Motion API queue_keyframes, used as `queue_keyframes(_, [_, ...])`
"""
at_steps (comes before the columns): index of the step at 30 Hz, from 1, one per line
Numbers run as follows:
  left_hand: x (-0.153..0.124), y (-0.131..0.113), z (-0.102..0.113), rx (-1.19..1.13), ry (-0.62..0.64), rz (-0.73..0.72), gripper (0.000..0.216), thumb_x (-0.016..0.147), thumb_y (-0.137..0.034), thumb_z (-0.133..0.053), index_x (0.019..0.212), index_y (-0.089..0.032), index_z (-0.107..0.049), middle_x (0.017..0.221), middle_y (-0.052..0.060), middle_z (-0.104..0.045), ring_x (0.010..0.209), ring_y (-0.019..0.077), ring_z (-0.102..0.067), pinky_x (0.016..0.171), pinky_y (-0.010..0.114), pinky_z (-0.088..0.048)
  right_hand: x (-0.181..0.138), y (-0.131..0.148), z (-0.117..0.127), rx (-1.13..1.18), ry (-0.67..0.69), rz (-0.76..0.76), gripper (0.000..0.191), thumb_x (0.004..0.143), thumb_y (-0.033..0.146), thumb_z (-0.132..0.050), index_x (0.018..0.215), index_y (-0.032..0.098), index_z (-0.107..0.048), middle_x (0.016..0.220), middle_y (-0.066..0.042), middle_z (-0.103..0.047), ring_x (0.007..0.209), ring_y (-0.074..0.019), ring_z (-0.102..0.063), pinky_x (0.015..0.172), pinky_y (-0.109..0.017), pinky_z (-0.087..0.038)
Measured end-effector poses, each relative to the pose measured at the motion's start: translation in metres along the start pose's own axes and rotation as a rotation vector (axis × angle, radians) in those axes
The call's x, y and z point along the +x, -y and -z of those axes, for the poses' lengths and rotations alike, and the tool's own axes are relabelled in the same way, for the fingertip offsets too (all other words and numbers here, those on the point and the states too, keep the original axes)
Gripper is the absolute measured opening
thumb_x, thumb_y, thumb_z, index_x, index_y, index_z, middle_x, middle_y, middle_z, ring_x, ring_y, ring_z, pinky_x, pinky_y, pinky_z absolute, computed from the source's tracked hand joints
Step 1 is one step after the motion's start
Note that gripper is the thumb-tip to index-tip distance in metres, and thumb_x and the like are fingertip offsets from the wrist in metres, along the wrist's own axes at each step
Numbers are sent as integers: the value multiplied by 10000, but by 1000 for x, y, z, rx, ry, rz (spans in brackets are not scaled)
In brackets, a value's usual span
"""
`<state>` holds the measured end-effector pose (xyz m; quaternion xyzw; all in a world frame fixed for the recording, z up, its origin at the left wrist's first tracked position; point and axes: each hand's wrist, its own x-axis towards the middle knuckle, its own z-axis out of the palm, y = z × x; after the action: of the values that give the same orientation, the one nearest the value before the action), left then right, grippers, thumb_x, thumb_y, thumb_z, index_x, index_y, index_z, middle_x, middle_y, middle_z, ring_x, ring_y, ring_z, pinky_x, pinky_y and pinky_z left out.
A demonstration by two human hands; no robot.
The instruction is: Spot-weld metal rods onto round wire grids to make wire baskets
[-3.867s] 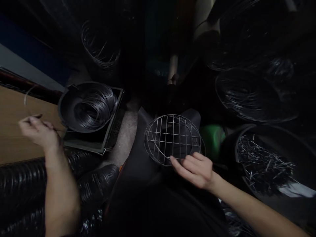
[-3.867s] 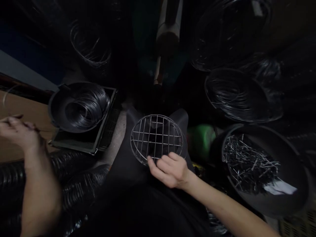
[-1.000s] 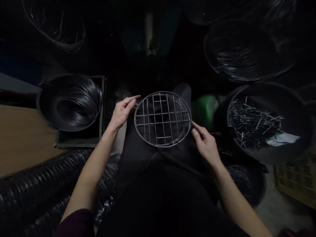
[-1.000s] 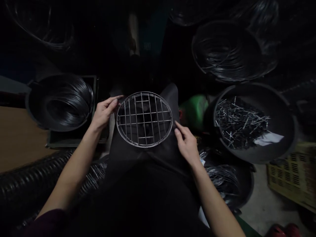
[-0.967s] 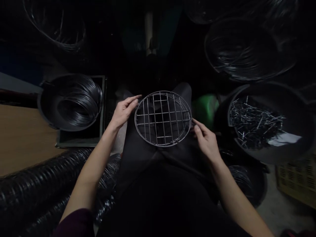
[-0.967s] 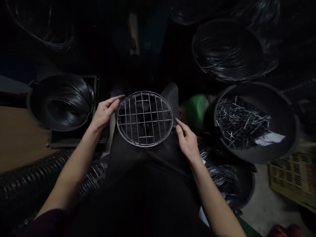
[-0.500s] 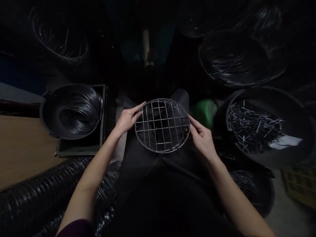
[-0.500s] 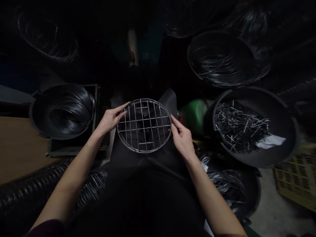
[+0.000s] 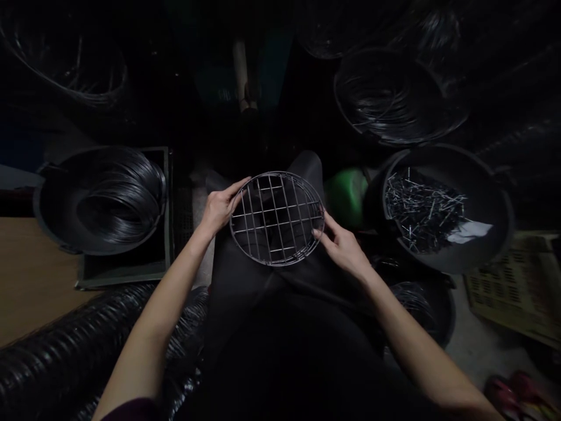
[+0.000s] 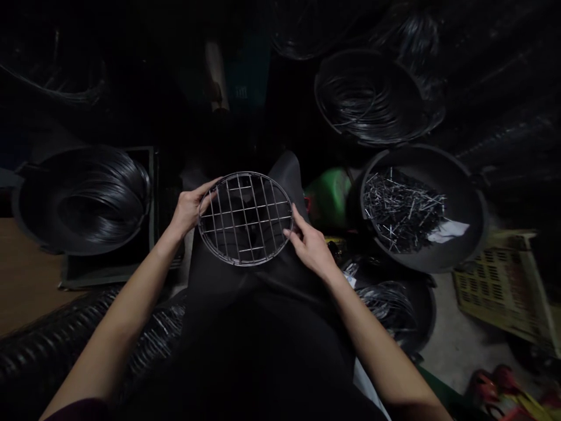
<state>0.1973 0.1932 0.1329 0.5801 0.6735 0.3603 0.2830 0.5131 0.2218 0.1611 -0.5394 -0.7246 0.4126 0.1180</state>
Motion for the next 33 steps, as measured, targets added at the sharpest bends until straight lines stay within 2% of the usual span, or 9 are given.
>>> queue_keyframes(7, [2,6,-10,-46,-37,-64,419,933,-516,-545,1268,-296,-667,1256,23,-699,1127,237,-692,1031,340,-539,-22,-10,-32,18,-363,-14,547,893,475,-519,1317,148,-633,1143,-119,-708,1059,-249,-658,1002,-433,-505])
queue_keyframes(9, [3,9,-11,-47,-42,-78,399,932,-512,-548,1253,-311,-675,1260,6,-699,1145,237,-682,1038,348,-527,-35,-7,-32,-61,-336,9,562,905,468,-481,1339,136,-611,1145,-133,-701,1036,-248,-659,994,-425,-503])
queue_keyframes(11, [3,12,-13,-60,-52,-80,388,924,-515,-560,1240,-323,-678,1260,-5,-700,1165,247,-671,1041,371,-518,-48,-2,-29,-161,-199,41,639,895,450,-475,1453,140,-488,1208,-144,-671,1083,-262,-640,999,-444,-494])
queue_keyframes(15, [3,12,-16,-91,-51,-79,400,911,-534,-572,1228,-316,-680,1245,3,-706,1199,277,-647,1044,427,-497,-64,4,-29,-277,7,41,972,780,502,-634,1570,129,-207,1373,-193,-553,1265,-337,-531,1058,-535,-431])
queue_keyframes(20, [2,12,-18,-110,-47,-57,444,919,-578,-523,1260,-326,-654,1250,1,-696,1232,286,-622,1064,477,-465,-58,-3,-50,-200,-153,-46,1041,730,579,-709,1522,114,-219,1436,-231,-446,1326,-348,-459,1104,-542,-389])
queue_keyframes(25, [6,18,-20,-85,-38,-45,527,924,-628,-471,1303,-298,-628,1283,30,-678,1269,273,-594,1094,436,-441,-50,-10,-68,-142,-169,-73,1082,716,582,-731,1519,111,-180,1444,-235,-411,1333,-366,-434,1112,-559,-362])
queue_keyframes(29, [2,-6,-9,-113,-59,-22,614,853,-709,-511,1240,-263,-681,1260,34,-698,1217,287,-627,1080,404,-472,-59,-1,-56,-65,-154,-76,1081,670,525,-792,1517,127,-252,1429,-224,-444,1215,-340,-537,1087,-545,-397])
queue_keyframes(31, [2,-17,5,-170,-60,143,567,768,-720,-616,1167,-331,-721,1217,-40,-717,1170,305,-651,1074,463,-493,-54,-5,-36,38,-104,-9,975,723,505,-759,1518,175,-302,1386,-175,-510,1092,-271,-613,1041,-476,-459])
queue_keyframes(33, [9,-19,20,-325,60,341,422,766,-693,-643,1133,-492,-697,1229,-185,-678,1230,292,-615,1106,482,-479,-39,-24,0,97,-150,30,775,827,489,-653,1495,212,-372,1300,-116,-599,1022,-221,-642,979,-409,-502])
